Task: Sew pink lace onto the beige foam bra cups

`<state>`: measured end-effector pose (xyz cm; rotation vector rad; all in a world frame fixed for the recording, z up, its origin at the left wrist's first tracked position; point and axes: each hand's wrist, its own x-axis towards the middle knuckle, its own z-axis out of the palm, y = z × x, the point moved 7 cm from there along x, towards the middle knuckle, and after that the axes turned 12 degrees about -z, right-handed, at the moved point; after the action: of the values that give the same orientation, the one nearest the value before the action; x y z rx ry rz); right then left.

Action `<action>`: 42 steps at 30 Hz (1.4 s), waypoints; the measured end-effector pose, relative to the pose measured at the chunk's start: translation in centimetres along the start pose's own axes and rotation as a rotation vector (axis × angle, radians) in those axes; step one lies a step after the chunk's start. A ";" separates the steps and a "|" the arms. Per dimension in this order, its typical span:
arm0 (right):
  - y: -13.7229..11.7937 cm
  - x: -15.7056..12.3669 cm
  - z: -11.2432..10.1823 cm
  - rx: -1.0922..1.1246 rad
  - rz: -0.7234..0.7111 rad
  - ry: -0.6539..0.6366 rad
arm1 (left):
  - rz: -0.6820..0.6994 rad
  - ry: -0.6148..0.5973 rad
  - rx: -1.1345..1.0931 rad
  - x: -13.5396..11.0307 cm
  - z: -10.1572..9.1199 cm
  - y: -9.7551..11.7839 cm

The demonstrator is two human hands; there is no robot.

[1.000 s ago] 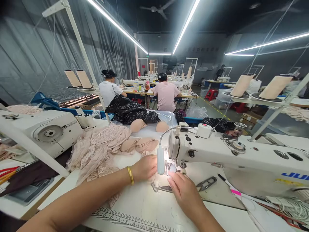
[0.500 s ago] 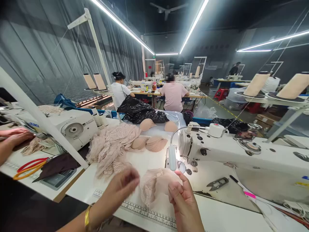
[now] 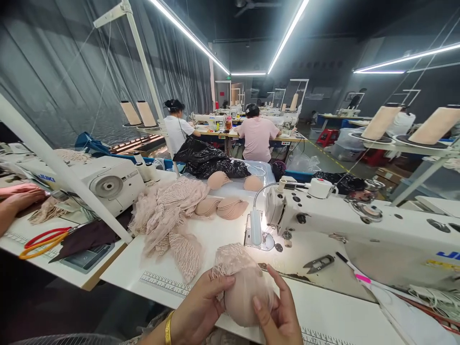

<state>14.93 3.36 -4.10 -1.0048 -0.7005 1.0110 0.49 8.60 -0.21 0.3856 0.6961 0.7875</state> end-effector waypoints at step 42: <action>-2.4 2.0 0.3 0.107 0.155 0.043 | -0.045 -0.256 0.111 -0.1 3.3 -2.3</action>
<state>16.29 4.86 -1.67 -0.9959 -0.5332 1.1461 3.89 6.78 0.95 0.5590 0.5075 0.6448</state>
